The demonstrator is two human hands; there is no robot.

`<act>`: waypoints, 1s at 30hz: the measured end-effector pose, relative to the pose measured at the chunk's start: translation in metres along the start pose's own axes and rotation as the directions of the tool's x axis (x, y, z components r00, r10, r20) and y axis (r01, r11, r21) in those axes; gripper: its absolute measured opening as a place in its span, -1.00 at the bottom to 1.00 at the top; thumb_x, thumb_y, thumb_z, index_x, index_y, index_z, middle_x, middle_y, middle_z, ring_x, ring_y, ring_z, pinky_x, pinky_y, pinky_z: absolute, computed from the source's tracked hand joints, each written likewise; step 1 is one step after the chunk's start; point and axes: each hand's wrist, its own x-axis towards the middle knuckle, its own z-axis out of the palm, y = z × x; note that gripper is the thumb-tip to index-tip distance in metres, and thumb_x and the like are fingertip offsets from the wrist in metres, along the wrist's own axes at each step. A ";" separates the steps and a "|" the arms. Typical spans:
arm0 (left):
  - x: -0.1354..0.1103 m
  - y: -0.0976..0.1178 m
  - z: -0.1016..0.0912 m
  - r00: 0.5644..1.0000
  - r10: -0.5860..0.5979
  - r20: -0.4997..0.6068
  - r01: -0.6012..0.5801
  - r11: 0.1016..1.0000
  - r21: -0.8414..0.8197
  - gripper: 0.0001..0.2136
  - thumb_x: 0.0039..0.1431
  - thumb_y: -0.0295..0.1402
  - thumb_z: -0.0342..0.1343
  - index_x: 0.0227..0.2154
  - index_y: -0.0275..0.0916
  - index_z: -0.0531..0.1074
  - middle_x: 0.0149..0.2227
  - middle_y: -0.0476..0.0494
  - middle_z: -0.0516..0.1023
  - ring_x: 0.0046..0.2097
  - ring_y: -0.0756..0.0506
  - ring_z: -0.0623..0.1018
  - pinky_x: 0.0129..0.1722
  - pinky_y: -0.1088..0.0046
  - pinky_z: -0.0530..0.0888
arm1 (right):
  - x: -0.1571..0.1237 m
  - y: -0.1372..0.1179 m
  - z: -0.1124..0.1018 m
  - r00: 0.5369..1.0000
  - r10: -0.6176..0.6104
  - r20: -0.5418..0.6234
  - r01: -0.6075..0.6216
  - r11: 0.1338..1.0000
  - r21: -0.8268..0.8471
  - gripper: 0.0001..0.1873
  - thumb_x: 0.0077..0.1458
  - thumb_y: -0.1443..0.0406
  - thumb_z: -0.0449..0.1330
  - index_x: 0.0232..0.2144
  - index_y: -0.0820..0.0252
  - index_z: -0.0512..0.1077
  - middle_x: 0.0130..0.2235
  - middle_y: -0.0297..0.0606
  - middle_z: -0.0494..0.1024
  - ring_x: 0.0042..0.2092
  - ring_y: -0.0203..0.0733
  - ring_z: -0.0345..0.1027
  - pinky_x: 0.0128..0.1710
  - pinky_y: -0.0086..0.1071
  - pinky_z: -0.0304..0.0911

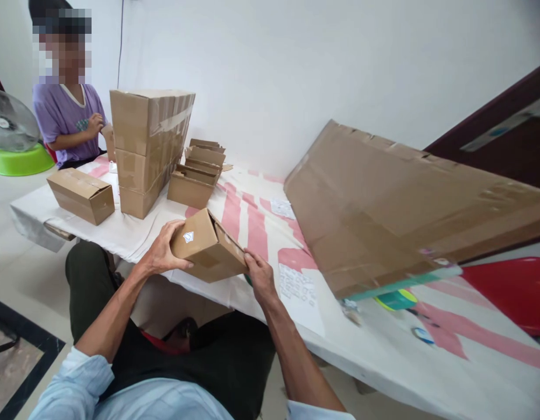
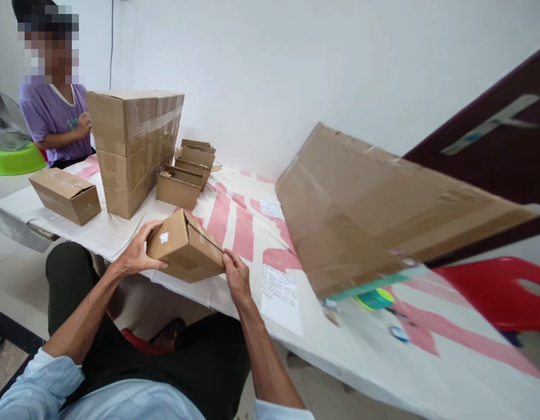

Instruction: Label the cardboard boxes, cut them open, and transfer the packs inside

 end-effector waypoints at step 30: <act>0.008 0.059 0.039 1.000 0.008 0.028 -0.013 0.983 0.185 0.08 -0.18 -0.15 0.58 0.43 -0.04 0.20 0.43 -0.43 0.27 0.41 -0.58 0.27 0.25 -0.30 0.32 | -0.012 -0.190 0.010 0.344 -0.612 0.712 0.902 0.005 -0.431 -0.81 0.37 0.35 0.17 -0.26 0.12 0.60 -0.20 -0.13 0.56 -0.06 0.03 0.27 -0.05 -0.14 0.18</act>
